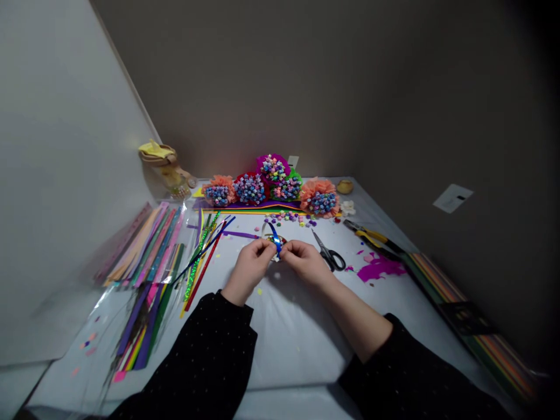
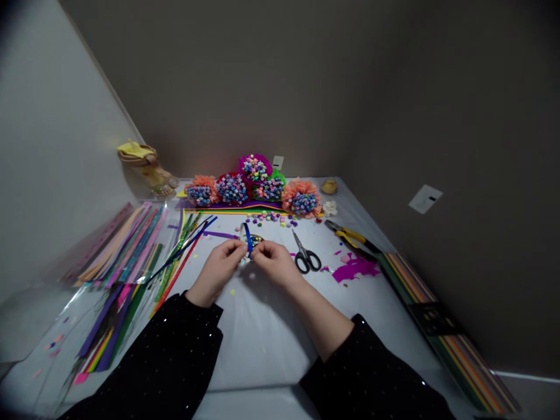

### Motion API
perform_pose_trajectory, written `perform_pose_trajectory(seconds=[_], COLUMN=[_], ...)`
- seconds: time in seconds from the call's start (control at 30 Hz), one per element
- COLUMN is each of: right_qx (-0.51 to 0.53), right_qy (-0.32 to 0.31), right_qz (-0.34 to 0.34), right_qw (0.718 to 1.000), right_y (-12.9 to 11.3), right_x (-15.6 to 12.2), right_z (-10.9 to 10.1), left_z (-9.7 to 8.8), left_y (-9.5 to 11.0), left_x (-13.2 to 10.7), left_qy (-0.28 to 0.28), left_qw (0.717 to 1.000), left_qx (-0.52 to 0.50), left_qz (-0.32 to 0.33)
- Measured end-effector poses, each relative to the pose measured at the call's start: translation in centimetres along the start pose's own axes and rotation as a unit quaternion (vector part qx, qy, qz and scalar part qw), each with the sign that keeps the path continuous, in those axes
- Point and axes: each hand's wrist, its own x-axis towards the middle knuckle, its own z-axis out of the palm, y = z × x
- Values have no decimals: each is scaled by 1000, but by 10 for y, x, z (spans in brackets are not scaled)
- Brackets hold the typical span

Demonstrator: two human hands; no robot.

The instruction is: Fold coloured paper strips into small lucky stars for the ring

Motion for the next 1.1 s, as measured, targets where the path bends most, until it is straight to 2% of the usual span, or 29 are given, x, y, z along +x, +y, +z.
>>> perform_pose_trajectory(seconds=[0.17,0.4,0.6,0.77,1.1], right_qx=[-3,81,70,63,81], right_qy=[37,13,-28,-28,-23], right_qz=[-14,42,21,3,26], right_qw=[999,996,997,998,996], right_y=[-1,6,6,8,9], right_x=[1,3,3,3,4], right_z=[-1,-3,-3,-2,-2], left_z=[2,0,0,1,-1], left_y=[1,4,5,4,1], left_x=[-2,-3,-4,-4,-3], left_qy=[-20,-1,9,10,-7], left_qw=[998,995,994,993,988], left_qx=[63,92,91,100,129], left_qz=[16,45,59,67,85])
